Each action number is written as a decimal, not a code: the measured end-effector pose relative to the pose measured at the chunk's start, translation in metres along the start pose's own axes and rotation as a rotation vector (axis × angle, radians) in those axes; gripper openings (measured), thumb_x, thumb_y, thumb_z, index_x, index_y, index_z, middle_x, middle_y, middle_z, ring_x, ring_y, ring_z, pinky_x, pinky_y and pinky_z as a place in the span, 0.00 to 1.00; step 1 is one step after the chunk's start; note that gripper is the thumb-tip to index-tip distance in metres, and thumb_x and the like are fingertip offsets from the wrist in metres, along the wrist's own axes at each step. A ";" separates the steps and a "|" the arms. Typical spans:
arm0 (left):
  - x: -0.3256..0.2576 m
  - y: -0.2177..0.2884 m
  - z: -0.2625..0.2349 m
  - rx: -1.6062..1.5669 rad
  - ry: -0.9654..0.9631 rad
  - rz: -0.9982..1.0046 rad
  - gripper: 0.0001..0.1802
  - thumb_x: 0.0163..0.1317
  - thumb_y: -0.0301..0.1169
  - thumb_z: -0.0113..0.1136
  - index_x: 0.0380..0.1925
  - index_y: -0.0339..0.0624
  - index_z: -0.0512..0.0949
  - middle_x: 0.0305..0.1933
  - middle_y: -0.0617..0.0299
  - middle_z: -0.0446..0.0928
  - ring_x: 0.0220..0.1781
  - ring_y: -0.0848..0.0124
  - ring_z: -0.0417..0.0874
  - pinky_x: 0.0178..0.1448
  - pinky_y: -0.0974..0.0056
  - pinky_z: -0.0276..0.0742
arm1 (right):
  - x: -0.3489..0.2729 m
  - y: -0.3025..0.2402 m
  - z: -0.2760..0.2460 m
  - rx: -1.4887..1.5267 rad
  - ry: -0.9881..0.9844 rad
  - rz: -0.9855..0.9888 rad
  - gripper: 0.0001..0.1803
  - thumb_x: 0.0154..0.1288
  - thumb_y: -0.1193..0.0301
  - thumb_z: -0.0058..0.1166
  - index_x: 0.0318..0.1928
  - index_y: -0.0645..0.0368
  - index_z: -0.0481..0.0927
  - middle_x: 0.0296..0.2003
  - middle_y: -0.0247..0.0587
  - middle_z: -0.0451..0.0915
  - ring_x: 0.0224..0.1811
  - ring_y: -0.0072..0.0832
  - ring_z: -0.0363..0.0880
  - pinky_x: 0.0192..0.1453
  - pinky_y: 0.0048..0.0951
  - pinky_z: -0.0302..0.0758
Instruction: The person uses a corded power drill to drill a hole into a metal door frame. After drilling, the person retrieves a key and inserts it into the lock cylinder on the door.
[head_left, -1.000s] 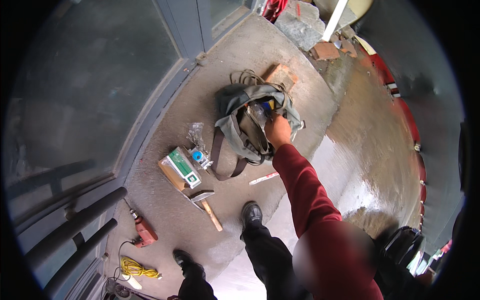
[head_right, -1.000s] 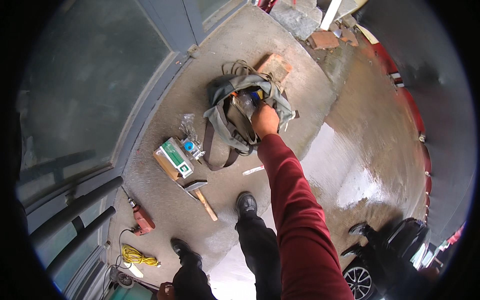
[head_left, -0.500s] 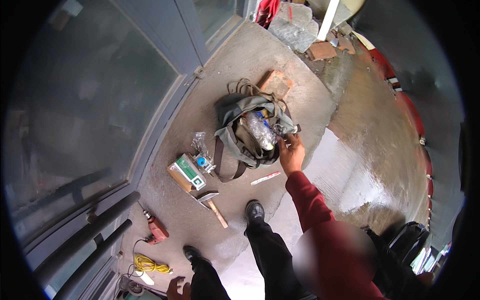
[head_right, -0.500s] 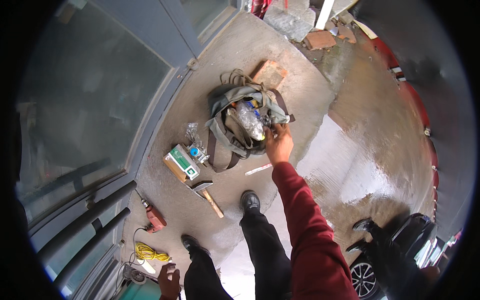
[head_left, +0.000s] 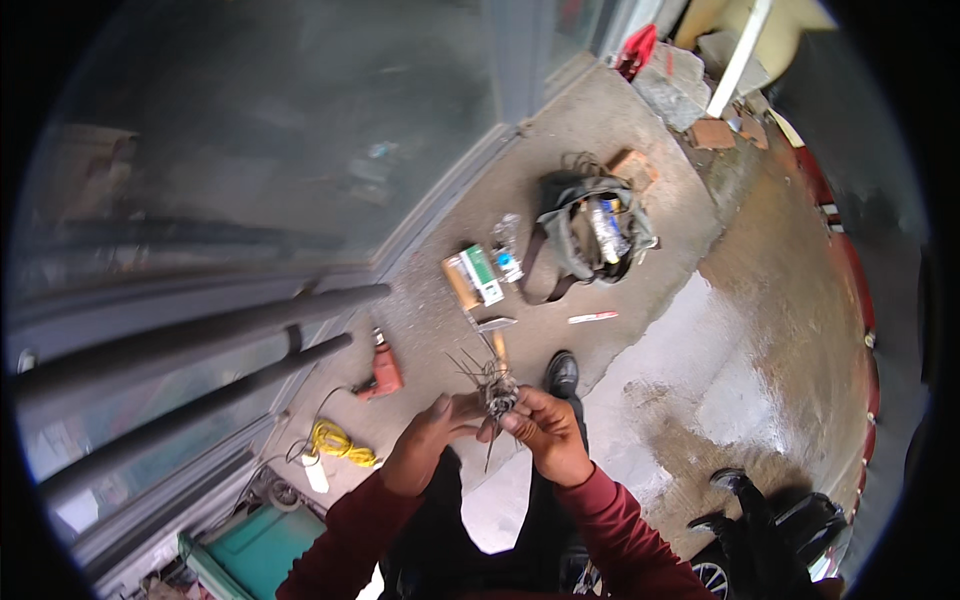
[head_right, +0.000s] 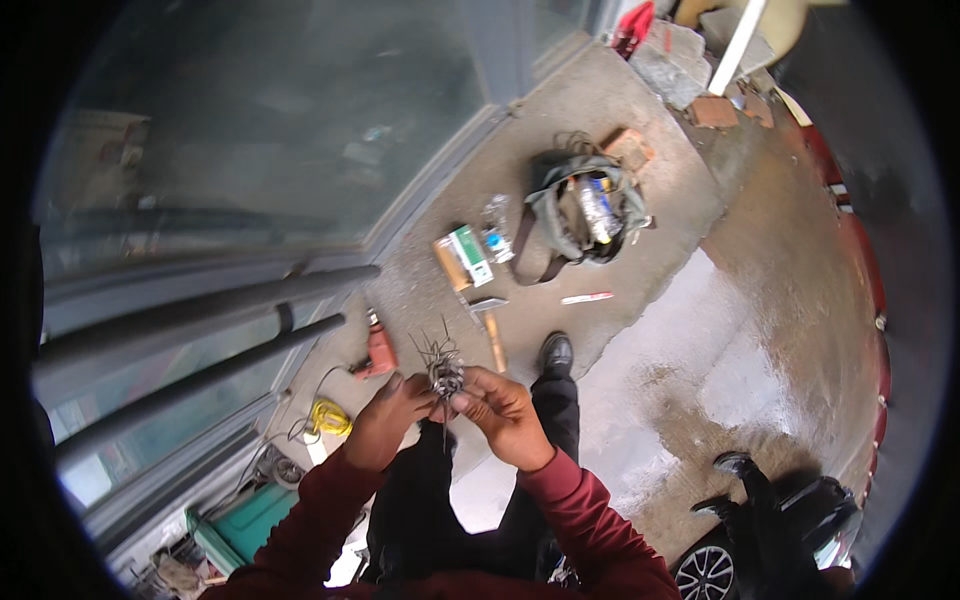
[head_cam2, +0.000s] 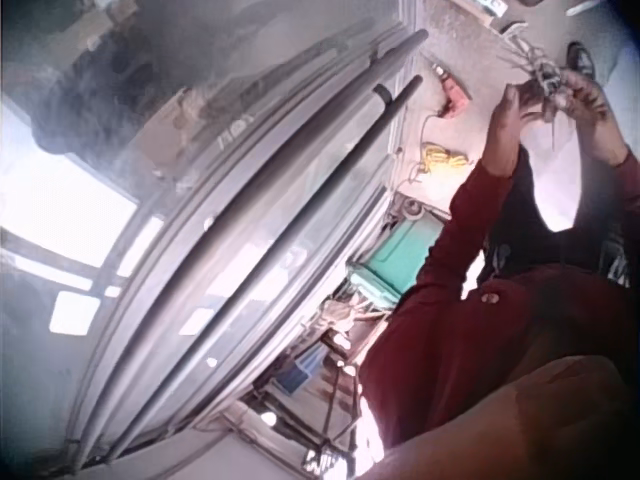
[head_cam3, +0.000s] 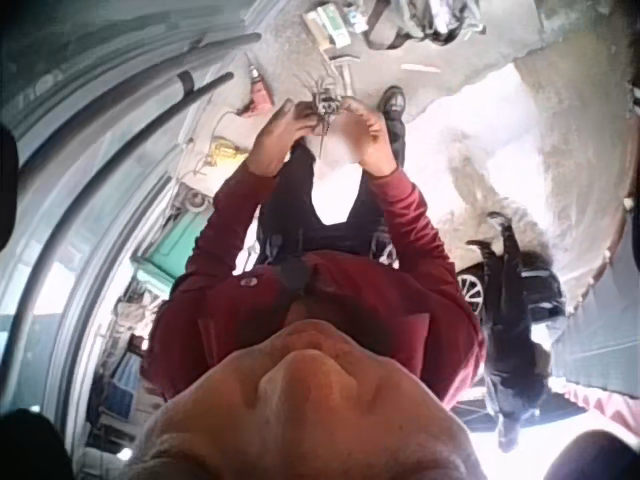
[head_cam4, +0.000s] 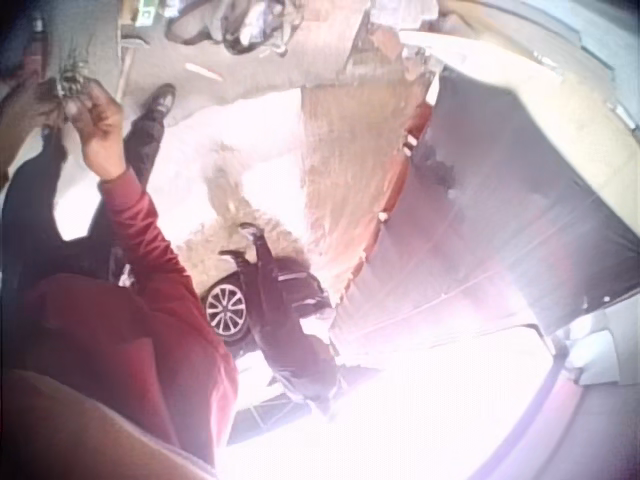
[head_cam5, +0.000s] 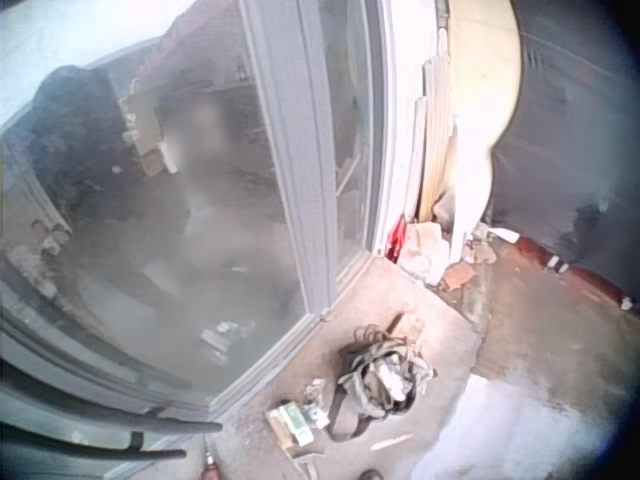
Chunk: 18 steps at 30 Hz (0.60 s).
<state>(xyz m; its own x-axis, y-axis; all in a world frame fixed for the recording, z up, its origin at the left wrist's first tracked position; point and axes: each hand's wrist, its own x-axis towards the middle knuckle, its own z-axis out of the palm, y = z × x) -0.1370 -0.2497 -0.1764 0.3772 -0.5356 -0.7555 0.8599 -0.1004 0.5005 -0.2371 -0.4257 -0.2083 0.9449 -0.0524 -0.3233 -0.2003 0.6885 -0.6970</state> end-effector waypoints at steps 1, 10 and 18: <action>-0.017 0.003 -0.009 -0.052 -0.069 0.089 0.30 0.84 0.50 0.43 0.62 0.33 0.78 0.60 0.51 0.83 0.66 0.61 0.82 0.67 0.55 0.77 | -0.010 0.007 0.024 -0.013 -0.029 0.057 0.14 0.81 0.77 0.54 0.62 0.66 0.80 0.48 0.38 0.87 0.49 0.23 0.85 0.59 0.28 0.79; -0.171 0.031 -0.082 0.083 -0.035 0.297 0.16 0.80 0.35 0.57 0.53 0.30 0.81 0.48 0.50 0.87 0.56 0.58 0.90 0.65 0.56 0.83 | -0.075 0.054 0.201 -0.497 -0.051 -0.045 0.18 0.76 0.75 0.62 0.62 0.68 0.80 0.52 0.43 0.86 0.56 0.25 0.81 0.65 0.31 0.76; -0.236 0.029 -0.104 0.182 0.043 0.445 0.13 0.80 0.33 0.57 0.52 0.34 0.82 0.45 0.63 0.86 0.42 0.81 0.82 0.42 0.75 0.76 | -0.087 0.086 0.290 -0.199 0.122 -0.078 0.21 0.86 0.60 0.51 0.59 0.69 0.81 0.41 0.32 0.82 0.42 0.19 0.76 0.49 0.25 0.75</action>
<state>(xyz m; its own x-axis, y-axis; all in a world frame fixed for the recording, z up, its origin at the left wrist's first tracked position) -0.1658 -0.0393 -0.0276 0.7120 -0.5250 -0.4663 0.5392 -0.0166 0.8420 -0.2617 -0.1518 -0.0545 0.9235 -0.1953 -0.3301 -0.1865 0.5234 -0.8314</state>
